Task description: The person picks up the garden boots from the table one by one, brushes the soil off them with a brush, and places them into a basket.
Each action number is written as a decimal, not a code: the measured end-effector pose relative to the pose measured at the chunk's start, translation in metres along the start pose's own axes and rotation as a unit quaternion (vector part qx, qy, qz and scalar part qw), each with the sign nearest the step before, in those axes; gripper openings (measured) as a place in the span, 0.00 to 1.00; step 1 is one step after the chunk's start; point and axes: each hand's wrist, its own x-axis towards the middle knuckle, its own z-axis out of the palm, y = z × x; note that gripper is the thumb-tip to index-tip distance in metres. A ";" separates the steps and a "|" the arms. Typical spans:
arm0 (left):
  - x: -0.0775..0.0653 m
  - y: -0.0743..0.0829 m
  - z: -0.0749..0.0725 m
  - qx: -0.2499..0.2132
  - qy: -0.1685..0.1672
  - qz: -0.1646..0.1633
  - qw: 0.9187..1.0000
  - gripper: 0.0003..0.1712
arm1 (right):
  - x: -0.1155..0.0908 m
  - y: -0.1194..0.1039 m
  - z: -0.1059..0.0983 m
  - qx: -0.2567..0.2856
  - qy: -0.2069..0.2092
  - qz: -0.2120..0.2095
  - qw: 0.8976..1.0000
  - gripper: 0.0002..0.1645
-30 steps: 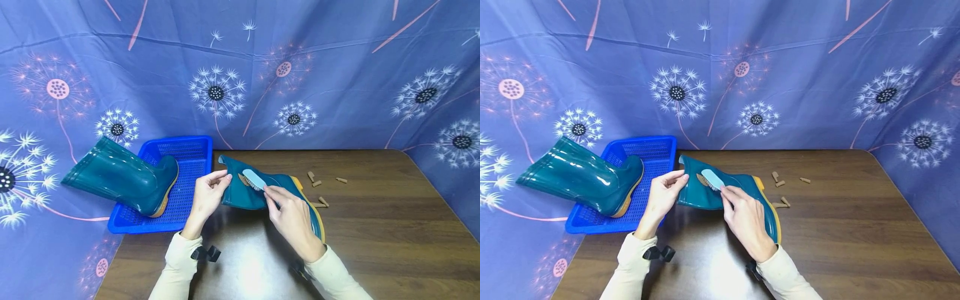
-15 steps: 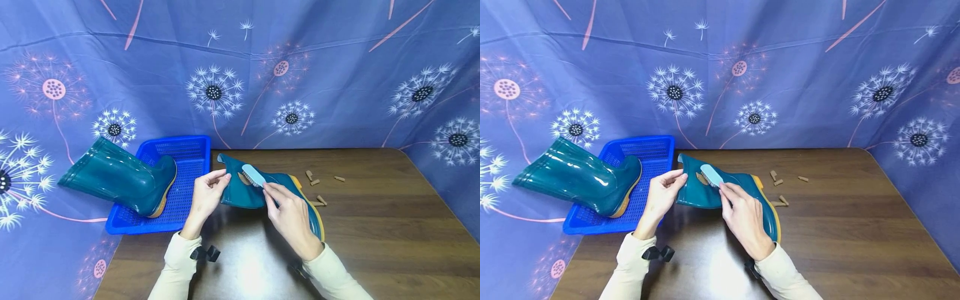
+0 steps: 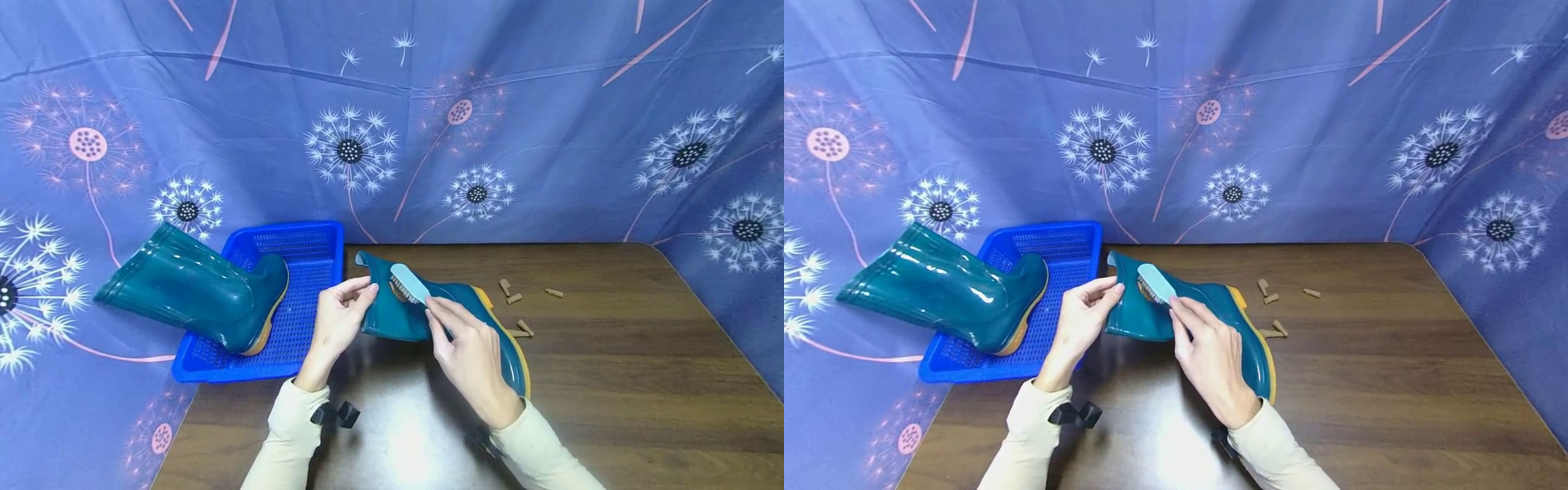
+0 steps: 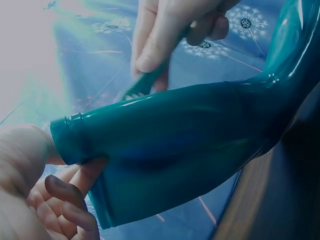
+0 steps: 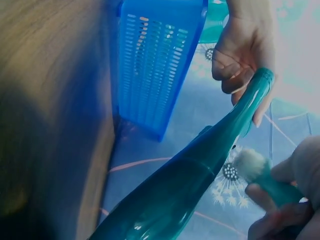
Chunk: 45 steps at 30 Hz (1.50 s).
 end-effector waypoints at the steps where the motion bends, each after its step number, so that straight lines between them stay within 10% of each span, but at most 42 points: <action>1: 0.000 0.000 0.000 0.001 -0.001 0.000 1.000 0.16 | 0.000 0.000 0.000 0.004 -0.001 -0.005 1.000 0.17; 9: -0.001 -0.002 -0.001 0.010 -0.001 0.004 1.000 0.16 | -0.004 0.000 -0.001 -0.031 -0.020 0.045 0.998 0.15; 29: 0.001 -0.003 -0.002 -0.001 -0.002 0.004 1.000 0.16 | -0.006 0.003 0.002 -0.027 -0.027 -0.011 0.999 0.17; 45: 0.001 -0.003 -0.004 0.014 -0.007 0.003 1.000 0.16 | -0.004 0.004 0.001 -0.067 -0.053 0.030 0.996 0.15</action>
